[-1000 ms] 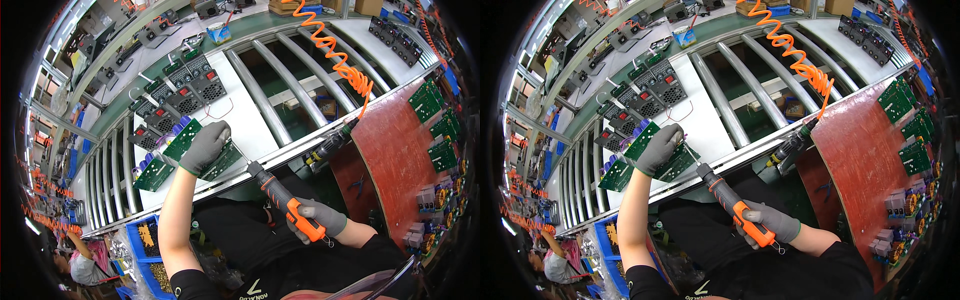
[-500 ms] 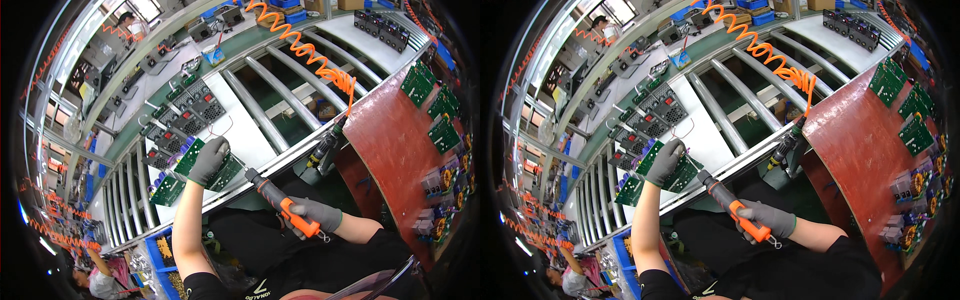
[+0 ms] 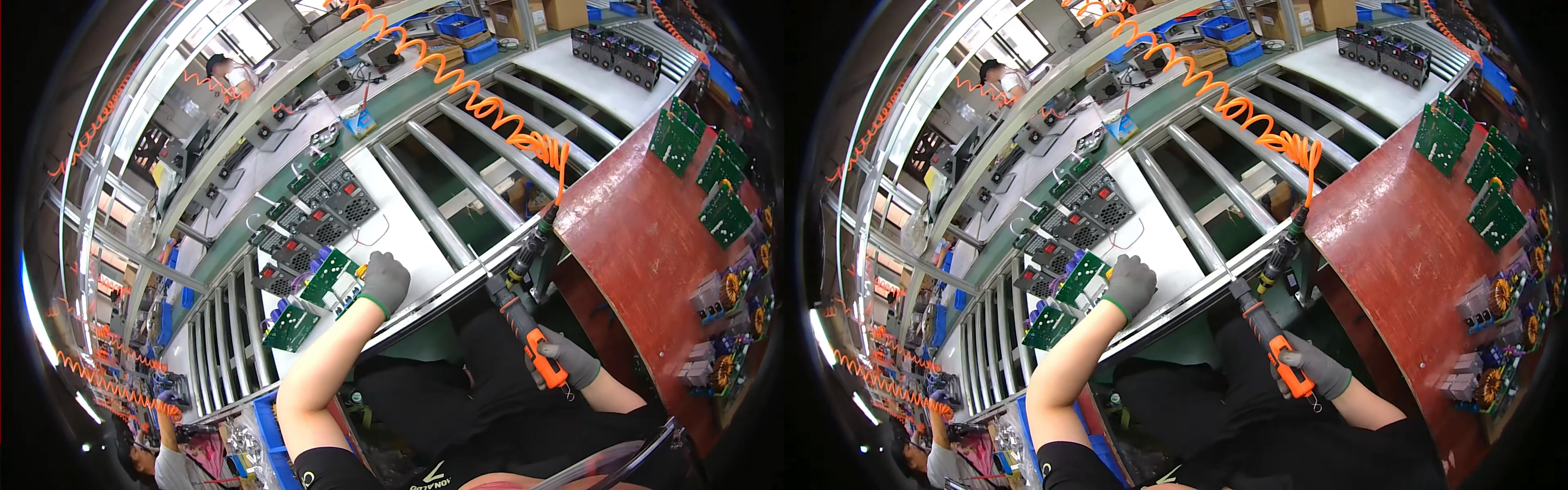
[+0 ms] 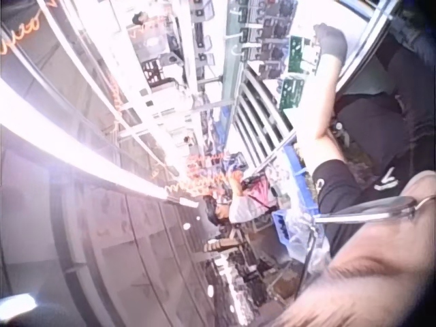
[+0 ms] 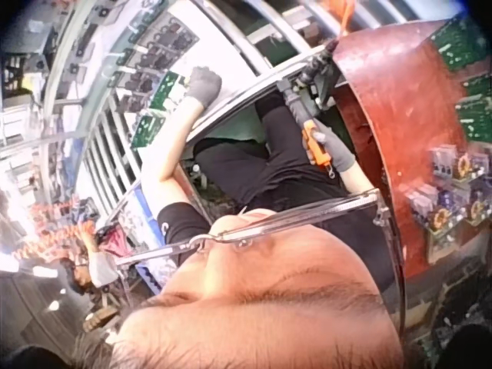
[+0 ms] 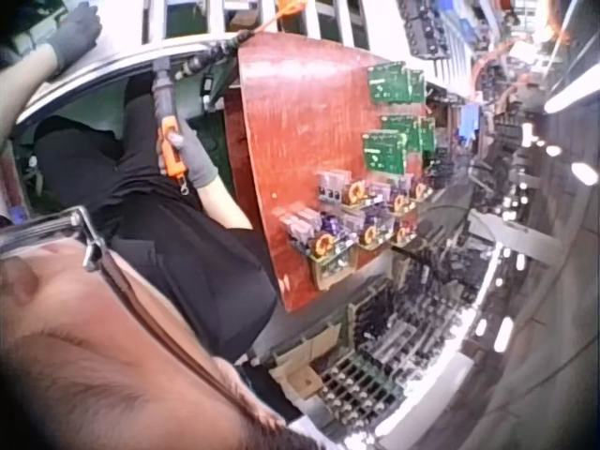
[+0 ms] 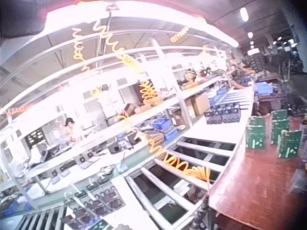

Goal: The person assembles electronic circuit boards by hand, securing them with screws using an electric screwdriver and a manual screwdriver, then tests them with power supplies.

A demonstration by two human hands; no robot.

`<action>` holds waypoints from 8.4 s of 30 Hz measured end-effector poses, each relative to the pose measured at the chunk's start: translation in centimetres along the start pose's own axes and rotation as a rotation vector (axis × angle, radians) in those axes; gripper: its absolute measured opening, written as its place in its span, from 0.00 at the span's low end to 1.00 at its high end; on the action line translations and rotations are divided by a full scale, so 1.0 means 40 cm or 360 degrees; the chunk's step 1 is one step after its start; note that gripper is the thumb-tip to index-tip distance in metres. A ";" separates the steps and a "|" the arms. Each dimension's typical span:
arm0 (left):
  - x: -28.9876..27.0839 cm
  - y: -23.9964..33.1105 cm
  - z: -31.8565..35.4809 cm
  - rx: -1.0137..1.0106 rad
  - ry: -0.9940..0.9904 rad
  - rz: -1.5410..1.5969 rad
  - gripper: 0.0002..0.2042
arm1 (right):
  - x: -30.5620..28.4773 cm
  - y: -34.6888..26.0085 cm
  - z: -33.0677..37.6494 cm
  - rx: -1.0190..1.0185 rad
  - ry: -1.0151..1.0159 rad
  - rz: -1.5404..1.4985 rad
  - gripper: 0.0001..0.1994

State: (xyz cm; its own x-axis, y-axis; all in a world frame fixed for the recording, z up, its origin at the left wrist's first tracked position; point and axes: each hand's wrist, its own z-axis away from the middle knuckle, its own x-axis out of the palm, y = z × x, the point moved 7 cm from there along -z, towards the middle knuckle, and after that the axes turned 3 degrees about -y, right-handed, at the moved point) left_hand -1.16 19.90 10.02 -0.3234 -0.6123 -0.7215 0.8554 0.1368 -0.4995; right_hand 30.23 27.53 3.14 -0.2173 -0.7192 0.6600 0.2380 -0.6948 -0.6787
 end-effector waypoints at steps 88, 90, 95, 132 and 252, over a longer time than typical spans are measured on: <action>0.353 0.354 0.360 -0.0069 0.2423 0.5032 0.29 | 0.368 -0.132 -0.775 -0.0647 -0.0519 0.1634 0.13; 0.346 0.330 0.354 -0.0119 0.2396 0.5160 0.28 | 0.400 -0.165 -0.722 -0.1027 -0.0279 0.2110 0.15; 0.316 0.270 0.409 -0.0315 0.2631 0.4863 0.28 | 0.416 -0.045 -0.487 -0.0649 -0.0621 0.2045 0.30; 0.819 -0.127 0.996 -0.2165 0.0302 0.1822 0.13 | 0.326 0.290 -0.260 0.1032 -0.1129 0.0594 0.50; 0.673 -0.147 0.435 -0.1455 0.0961 0.2367 0.05 | 0.250 0.186 -0.214 0.0842 -0.0875 0.0441 0.46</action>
State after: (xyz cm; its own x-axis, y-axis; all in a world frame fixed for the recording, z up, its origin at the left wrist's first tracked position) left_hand -7.87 -10.93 1.88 0.1415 0.6938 -0.7061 0.1426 0.6916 0.7081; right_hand 21.71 15.07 1.93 0.3789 -0.6612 0.6475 0.6609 -0.2965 -0.6895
